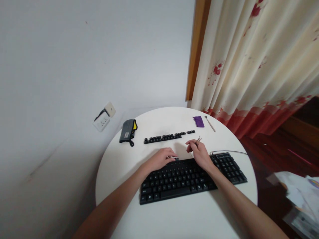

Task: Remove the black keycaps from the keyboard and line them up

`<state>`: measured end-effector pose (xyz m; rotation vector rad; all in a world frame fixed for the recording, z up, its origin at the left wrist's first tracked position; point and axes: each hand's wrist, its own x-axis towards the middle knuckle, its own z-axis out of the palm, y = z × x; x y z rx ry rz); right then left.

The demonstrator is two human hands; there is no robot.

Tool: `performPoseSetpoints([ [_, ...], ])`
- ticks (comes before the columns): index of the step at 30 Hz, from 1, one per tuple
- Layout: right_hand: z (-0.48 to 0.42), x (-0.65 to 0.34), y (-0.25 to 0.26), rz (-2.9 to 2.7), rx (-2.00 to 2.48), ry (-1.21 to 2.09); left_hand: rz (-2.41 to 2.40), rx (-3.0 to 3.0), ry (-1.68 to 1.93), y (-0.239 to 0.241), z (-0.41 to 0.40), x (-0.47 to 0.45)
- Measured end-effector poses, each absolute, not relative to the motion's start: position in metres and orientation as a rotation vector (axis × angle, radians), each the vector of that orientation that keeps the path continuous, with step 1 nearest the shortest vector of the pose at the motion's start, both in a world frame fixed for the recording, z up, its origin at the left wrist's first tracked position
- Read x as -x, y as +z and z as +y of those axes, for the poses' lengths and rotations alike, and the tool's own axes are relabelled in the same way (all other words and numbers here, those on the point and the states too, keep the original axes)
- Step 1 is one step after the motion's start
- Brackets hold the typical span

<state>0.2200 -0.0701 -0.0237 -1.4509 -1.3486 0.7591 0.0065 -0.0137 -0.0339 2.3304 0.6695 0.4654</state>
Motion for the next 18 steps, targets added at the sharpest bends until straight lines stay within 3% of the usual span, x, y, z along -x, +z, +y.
performPoseSetpoints([
  [18, -0.083, -0.197, -0.022, -1.689, 1.343, 0.516, 0.682, -1.668, 0.842, -0.025, -0.020, -0.015],
])
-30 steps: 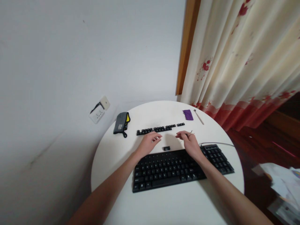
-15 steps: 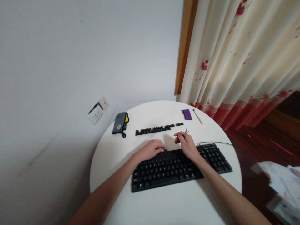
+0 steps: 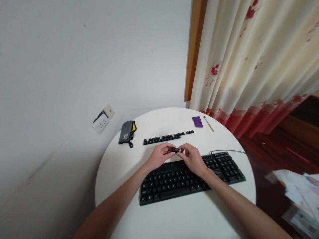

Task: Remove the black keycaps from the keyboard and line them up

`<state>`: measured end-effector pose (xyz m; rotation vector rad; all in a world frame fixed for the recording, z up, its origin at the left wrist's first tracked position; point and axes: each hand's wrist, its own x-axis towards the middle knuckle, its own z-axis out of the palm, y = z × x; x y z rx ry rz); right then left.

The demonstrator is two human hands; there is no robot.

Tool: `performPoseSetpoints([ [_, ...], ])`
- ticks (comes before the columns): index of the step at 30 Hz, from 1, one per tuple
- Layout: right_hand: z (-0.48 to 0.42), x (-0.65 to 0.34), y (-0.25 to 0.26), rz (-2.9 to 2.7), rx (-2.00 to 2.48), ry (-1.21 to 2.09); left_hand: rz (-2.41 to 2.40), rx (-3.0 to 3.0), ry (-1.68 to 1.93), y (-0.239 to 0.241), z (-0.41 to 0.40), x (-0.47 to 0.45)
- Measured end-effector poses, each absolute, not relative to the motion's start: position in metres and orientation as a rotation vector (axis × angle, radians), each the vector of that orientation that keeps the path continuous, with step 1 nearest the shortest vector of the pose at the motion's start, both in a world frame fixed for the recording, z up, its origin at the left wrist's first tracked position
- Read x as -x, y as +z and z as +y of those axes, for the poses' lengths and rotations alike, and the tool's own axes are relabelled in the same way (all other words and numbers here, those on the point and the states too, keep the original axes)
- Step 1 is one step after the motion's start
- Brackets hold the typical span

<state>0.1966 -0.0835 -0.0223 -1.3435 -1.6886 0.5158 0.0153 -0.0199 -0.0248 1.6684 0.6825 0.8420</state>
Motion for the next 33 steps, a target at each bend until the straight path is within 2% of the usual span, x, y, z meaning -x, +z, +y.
performPoseSetpoints([
  [6, -0.039, -0.242, -0.036, -1.711, 1.738, 0.369, 0.864, -1.718, 1.014, -0.028, -0.006, -0.007],
  [10, -0.011, -0.261, -0.046, -1.696, 1.978, 0.386, 0.922, -1.815, 1.023, -0.027, -0.001, -0.003],
  [22, 0.009, -0.257, -0.067, -1.602, 2.125, 0.346, 0.935, -1.941, 0.943, -0.021, -0.006, -0.002],
  [33, 0.022, -0.250, -0.066, -1.544, 2.172, 0.334, 0.924, -1.976, 0.927, -0.018, -0.009, -0.002],
])
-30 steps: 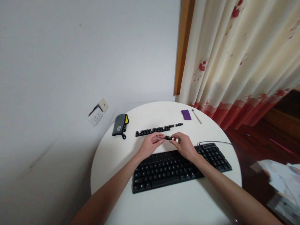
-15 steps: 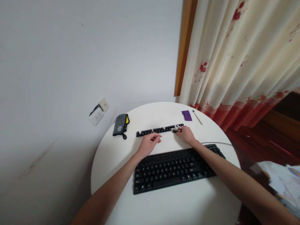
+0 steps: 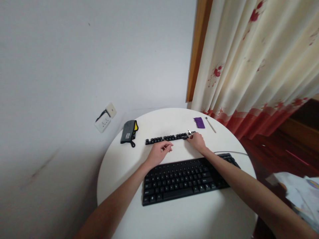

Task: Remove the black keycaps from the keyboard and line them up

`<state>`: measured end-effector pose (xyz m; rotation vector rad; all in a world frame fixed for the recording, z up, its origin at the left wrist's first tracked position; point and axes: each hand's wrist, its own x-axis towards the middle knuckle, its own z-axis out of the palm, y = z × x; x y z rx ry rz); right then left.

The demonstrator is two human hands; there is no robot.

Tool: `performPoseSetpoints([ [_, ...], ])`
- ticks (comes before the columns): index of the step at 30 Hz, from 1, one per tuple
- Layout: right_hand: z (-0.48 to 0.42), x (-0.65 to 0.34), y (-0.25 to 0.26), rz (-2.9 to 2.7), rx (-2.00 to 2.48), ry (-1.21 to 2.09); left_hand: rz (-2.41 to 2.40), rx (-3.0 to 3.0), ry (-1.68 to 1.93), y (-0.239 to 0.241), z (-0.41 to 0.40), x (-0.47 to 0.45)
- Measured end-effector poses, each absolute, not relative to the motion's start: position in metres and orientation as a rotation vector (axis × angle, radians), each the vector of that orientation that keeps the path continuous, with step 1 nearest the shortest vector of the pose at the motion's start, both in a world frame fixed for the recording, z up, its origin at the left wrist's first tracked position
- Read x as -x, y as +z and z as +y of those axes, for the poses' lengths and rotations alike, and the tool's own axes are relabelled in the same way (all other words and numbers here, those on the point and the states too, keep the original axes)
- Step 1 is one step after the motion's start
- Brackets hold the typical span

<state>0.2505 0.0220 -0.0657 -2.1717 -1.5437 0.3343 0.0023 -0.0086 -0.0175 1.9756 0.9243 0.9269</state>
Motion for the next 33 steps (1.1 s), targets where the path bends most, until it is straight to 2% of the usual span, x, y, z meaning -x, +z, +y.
performPoseSetpoints([
  [33, 0.0225, -0.2447, -0.0623, -1.525, 2.183, 0.359, 0.936, -2.022, 0.866, -0.0175, -0.0105, -0.0041],
])
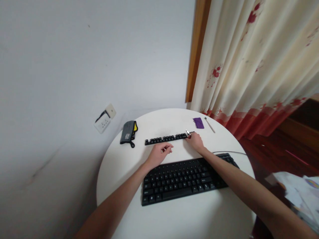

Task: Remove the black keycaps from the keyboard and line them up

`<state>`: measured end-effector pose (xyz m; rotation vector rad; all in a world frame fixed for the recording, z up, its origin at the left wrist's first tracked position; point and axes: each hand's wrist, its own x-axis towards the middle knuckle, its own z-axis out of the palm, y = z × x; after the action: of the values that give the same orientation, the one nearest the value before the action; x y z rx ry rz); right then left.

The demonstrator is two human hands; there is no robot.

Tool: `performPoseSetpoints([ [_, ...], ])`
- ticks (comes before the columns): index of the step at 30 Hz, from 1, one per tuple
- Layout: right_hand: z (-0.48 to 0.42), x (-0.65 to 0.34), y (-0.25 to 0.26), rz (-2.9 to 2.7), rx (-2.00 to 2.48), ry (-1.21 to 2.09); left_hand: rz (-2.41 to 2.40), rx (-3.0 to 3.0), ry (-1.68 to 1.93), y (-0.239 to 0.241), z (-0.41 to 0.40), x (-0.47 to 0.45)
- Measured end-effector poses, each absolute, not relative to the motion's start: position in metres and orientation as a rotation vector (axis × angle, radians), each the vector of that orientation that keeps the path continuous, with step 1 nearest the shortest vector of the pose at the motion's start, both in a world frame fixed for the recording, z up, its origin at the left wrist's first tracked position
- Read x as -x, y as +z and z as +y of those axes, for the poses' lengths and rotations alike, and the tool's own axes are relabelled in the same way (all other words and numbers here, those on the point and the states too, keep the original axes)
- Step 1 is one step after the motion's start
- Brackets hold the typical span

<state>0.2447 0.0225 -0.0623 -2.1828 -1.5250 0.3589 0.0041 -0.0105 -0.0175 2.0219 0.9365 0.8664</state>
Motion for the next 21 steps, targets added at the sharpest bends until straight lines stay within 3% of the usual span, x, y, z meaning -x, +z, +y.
performPoseSetpoints([
  [13, 0.007, -0.251, -0.039, -1.527, 1.993, 0.340, 0.908, -2.079, 0.794, -0.024, -0.010, -0.005],
  [21, -0.049, -0.299, 0.000, -1.191, 1.454, 0.471, 0.859, -2.112, 0.699, -0.027, -0.011, -0.005],
])
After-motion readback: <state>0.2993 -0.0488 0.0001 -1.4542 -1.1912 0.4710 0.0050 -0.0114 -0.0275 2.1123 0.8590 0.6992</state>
